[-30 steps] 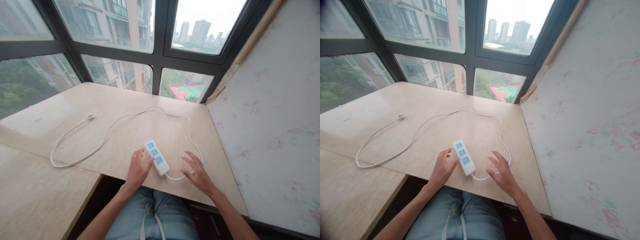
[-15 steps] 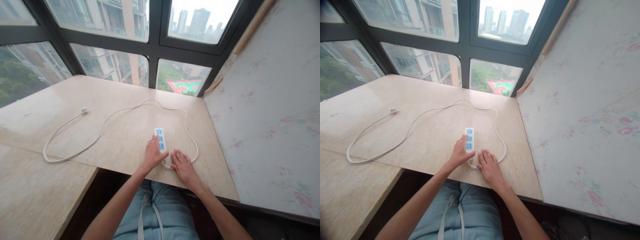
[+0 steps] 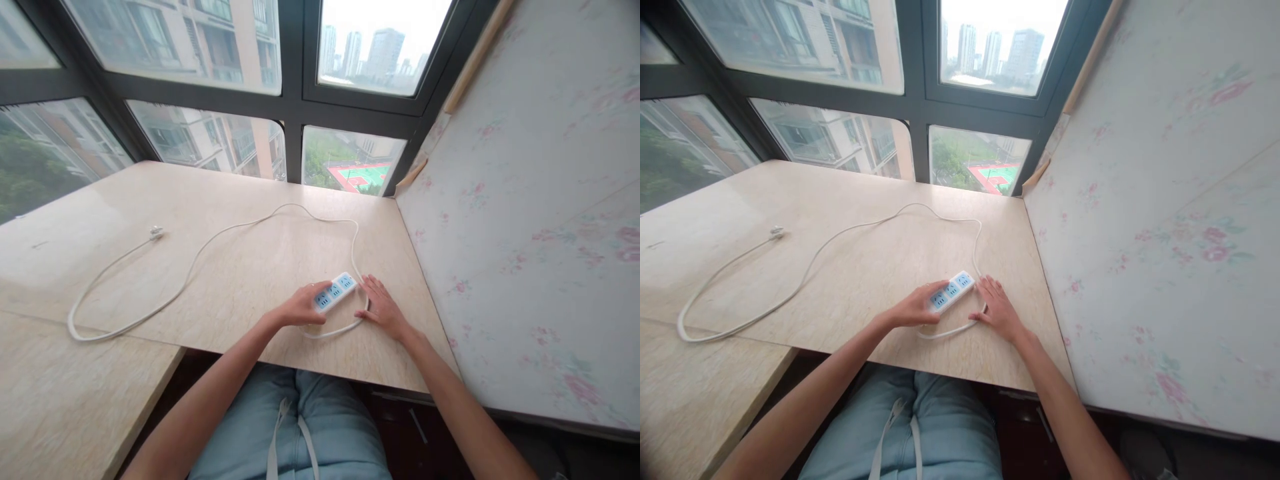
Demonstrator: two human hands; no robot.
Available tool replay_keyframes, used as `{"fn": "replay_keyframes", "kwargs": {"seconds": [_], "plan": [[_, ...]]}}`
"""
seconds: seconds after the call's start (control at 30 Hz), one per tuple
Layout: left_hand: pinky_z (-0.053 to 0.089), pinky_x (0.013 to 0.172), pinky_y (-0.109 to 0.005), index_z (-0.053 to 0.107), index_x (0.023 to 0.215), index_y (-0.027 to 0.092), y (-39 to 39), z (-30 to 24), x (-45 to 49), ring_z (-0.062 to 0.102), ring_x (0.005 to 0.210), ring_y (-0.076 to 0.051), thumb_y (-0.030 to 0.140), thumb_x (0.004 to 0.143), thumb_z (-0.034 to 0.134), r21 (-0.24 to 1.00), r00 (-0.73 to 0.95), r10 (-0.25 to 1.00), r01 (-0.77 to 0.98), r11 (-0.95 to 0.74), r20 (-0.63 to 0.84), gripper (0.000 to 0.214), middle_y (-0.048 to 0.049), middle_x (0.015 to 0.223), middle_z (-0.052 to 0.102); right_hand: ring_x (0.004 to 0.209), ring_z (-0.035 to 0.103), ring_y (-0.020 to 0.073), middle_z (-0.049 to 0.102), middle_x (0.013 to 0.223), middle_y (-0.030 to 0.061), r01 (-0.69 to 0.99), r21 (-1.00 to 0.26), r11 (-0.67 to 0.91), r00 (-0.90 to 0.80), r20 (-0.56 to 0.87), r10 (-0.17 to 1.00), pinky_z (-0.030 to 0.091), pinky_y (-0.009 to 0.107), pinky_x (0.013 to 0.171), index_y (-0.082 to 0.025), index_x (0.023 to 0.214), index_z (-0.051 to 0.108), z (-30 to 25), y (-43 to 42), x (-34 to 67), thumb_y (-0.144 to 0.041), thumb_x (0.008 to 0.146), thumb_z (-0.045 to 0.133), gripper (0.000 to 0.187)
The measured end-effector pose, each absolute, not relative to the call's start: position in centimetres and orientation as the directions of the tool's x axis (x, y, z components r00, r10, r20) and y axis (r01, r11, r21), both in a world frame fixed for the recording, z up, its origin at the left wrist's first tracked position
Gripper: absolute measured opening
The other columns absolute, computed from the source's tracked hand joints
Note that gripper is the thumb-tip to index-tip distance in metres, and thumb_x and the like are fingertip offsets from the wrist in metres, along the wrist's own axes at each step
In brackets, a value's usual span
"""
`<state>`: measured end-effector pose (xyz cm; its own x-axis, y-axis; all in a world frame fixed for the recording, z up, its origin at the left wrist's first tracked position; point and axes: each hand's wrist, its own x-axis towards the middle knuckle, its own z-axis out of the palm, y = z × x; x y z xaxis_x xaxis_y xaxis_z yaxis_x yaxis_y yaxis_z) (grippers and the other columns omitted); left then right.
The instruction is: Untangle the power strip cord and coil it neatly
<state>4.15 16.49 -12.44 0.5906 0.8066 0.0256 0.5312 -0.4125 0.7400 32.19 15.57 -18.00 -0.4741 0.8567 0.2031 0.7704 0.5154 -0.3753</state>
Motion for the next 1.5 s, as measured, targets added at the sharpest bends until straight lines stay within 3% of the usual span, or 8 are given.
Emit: {"fn": "replay_keyframes", "kwargs": {"seconds": [0.27,0.73,0.93,1.07,1.17,1.27,1.37,1.5], "plan": [[0.041,0.103,-0.044,0.044,0.14,0.023,17.1,-10.3,3.1,0.053,0.124,-0.03,0.018,0.065,0.063,0.558,0.732,0.678,0.59,-0.583,-0.065,0.078,-0.0115,0.141,0.053,0.136,0.043,0.0272,0.052,0.142,0.0129,0.772,-0.456,0.443,-0.349,0.279,0.895,0.033,0.053,0.114,-0.021,0.138,0.053,-17.3,15.8,32.2,-0.049,0.093,0.048,0.053],[0.031,0.102,-0.045,0.052,0.129,0.028,19.4,-9.8,2.7,0.049,0.13,-0.027,-0.006,0.059,0.052,0.344,0.847,0.531,0.498,-0.796,0.005,0.078,-0.0076,0.138,0.057,0.144,0.031,0.0276,0.036,0.155,0.0126,0.573,-0.641,0.511,-0.528,0.188,0.828,0.03,0.049,0.116,-0.024,0.149,0.037,-15.2,15.8,31.2,-0.059,0.082,0.062,0.08],[0.023,0.109,-0.044,0.055,0.126,0.03,21.4,-11.1,2.7,0.039,0.138,-0.022,-0.004,0.081,0.047,0.219,0.892,0.444,0.418,-0.882,0.087,0.056,-0.0028,0.142,0.054,0.124,0.054,0.028,0.061,0.132,0.0133,0.573,-0.524,0.63,-0.527,0.353,0.773,0.041,0.049,0.106,-0.022,0.135,0.053,-16.4,16.1,28.4,-0.053,0.086,0.062,0.059],[0.031,0.106,-0.044,0.061,0.121,0.025,21.7,-11.9,4.1,0.039,0.138,-0.026,0.008,0.092,0.045,0.155,0.818,0.537,0.514,-0.843,0.205,0.037,-0.0087,0.147,0.048,0.106,0.062,0.0292,0.068,0.113,0.0146,0.702,-0.389,0.596,-0.411,0.463,0.785,0.049,0.046,0.092,-0.017,0.12,0.062,-16.4,15.5,26.9,-0.057,0.083,0.063,0.054],[0.039,0.102,-0.046,0.061,0.122,0.022,20.3,-12.4,5.5,0.039,0.137,-0.03,0.006,0.087,0.049,0.221,0.587,0.752,0.724,-0.653,0.299,0.04,-0.0139,0.151,0.041,0.098,0.061,0.0294,0.067,0.106,0.0155,0.811,-0.317,0.491,-0.314,0.472,0.824,0.051,0.044,0.084,-0.016,0.113,0.063,-16.0,14.7,25.7,-0.059,0.084,0.06,0.052],[0.044,0.101,-0.043,0.059,0.125,0.019,18.1,-13.0,6.8,0.048,0.129,-0.028,0.007,0.083,0.053,0.436,0.285,0.914,0.81,-0.391,0.289,0.045,-0.0152,0.142,0.05,0.091,0.06,0.0278,0.064,0.1,0.0149,0.857,-0.3,0.419,-0.256,0.457,0.852,0.051,0.042,0.078,-0.016,0.111,0.061,-15.7,14.1,24.6,-0.057,0.088,0.054,0.048],[0.044,0.103,-0.04,0.057,0.124,0.016,16.4,-13.3,8.0,0.053,0.123,-0.025,0.021,0.088,0.053,0.627,0.141,0.967,0.739,-0.246,0.214,0.037,-0.0142,0.132,0.058,0.089,0.058,0.0268,0.062,0.098,0.0137,0.856,-0.342,0.388,-0.217,0.443,0.87,0.052,0.041,0.074,-0.017,0.107,0.058,-15.6,13.7,23.7,-0.054,0.092,0.05,0.041],[0.046,0.097,-0.041,0.054,0.119,0.016,16.7,-13.1,9.2,0.055,0.12,-0.029,0.039,0.09,0.054,0.674,0.078,0.989,0.725,-0.143,0.125,0.037,-0.0152,0.126,0.059,0.084,0.06,0.0233,0.058,0.1,0.0116,0.759,-0.528,0.38,-0.196,0.371,0.908,0.054,0.037,0.068,-0.019,0.101,0.055,-15.1,13.2,22.7,-0.049,0.094,0.048,0.031]]}}
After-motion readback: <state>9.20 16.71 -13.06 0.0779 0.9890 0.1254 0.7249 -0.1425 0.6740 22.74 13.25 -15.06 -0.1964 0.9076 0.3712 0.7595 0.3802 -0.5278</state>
